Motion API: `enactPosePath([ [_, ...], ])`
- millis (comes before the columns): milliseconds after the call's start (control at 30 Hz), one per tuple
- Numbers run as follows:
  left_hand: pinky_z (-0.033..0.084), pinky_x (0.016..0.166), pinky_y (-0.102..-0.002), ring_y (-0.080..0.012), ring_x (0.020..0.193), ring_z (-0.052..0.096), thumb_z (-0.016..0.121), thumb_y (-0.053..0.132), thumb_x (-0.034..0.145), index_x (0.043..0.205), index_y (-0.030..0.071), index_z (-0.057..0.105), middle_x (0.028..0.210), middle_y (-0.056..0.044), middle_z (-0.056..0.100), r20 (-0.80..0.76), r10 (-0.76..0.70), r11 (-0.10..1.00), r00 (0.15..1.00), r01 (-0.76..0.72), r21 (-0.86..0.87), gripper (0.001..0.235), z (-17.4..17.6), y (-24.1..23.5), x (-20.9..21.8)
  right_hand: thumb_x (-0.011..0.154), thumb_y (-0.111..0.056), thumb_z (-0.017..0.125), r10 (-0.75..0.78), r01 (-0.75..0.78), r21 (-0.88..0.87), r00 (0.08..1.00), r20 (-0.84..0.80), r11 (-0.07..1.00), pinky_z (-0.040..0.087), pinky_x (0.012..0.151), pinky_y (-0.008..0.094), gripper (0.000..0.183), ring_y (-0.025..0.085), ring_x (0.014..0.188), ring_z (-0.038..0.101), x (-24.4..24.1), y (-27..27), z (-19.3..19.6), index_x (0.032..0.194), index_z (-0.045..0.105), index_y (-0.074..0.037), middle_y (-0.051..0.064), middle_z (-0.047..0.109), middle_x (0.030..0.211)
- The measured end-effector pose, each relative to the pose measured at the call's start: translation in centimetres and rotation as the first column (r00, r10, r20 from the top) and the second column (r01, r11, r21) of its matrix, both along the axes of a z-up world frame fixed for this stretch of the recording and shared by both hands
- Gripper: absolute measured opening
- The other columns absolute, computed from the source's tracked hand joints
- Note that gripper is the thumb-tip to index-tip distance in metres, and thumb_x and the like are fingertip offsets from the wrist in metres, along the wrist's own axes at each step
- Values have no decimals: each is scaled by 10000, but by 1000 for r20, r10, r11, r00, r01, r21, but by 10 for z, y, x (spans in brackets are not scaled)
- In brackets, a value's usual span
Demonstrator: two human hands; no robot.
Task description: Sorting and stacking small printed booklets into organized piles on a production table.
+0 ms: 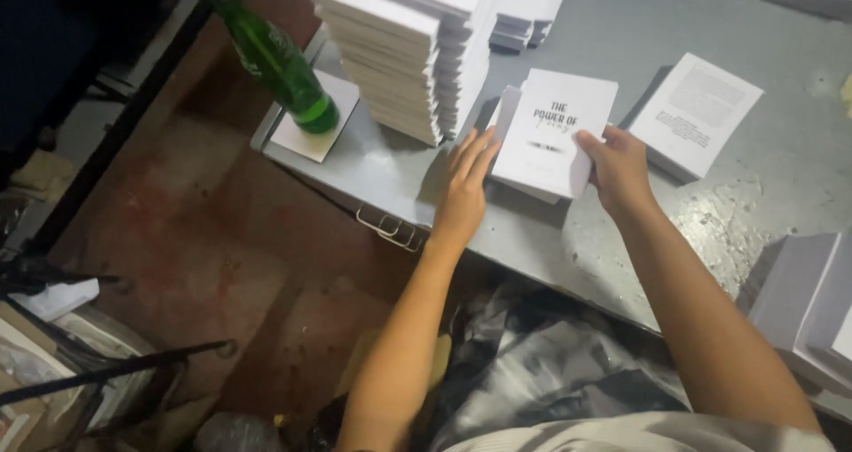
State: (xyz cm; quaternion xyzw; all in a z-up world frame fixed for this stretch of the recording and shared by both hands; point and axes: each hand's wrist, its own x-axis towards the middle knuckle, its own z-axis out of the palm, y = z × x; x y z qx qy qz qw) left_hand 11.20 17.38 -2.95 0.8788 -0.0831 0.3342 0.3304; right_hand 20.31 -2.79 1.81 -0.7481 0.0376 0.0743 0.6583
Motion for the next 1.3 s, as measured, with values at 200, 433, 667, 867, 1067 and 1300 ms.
enactPosePath([
  [200, 333, 1221, -477, -263, 1466, 461, 440, -140, 990, 1583, 183, 374, 1489, -2, 578, -203, 2, 998, 979, -14, -59, 679, 0, 5, -3, 1040, -185, 713, -29, 27, -73, 999, -31, 997, 608, 809, 543, 484, 437, 1045, 693, 16, 6, -26, 1373, 520, 109, 316, 689, 1082],
  [433, 444, 1172, -474, -293, 1373, 554, 411, -180, 942, 1577, 186, 332, 1470, -29, 597, -359, -100, 971, 928, 12, -239, 737, -18, 5, -2, 1076, -221, 685, 27, -38, -320, 999, -38, 947, 607, 742, 520, 520, 443, 939, 704, 21, -1, -14, 1380, 500, 157, 367, 669, 1057],
  [667, 481, 1152, -475, -331, 1373, 550, 406, -135, 959, 1542, 250, 383, 1462, -72, 585, -375, -137, 956, 917, 23, -291, 699, -8, 6, -2, 1000, -85, 680, 123, -161, -441, 986, -113, 883, 591, 741, 537, 493, 479, 903, 696, 0, 8, 56, 1346, 507, 221, 419, 653, 1050],
  [867, 470, 1149, -472, -339, 1384, 536, 409, -103, 954, 1533, 253, 415, 1457, -128, 573, -398, -135, 956, 908, 14, -293, 680, 19, 5, -14, 992, -111, 691, 129, -202, -415, 972, -196, 887, 568, 787, 554, 518, 444, 902, 708, 7, 7, 49, 1385, 507, 172, 379, 677, 1077],
  [1067, 492, 1120, -489, -365, 1346, 560, 412, -116, 930, 1508, 215, 445, 1448, -157, 576, -356, -122, 959, 927, 19, -281, 667, 10, 6, -7, 1000, -120, 689, 132, -208, -385, 968, -215, 899, 575, 792, 540, 511, 433, 906, 712, 7, 6, 53, 1379, 509, 171, 378, 681, 1069],
  [1300, 491, 1105, -495, -373, 1331, 566, 423, -113, 915, 1482, 158, 479, 1445, -166, 570, -317, -129, 963, 940, 43, -266, 631, 13, 5, -5, 1020, -204, 691, 110, -181, -493, 979, -169, 851, 609, 727, 507, 454, 362, 790, 751, 3, 3, 66, 1306, 597, 135, 301, 732, 954],
])
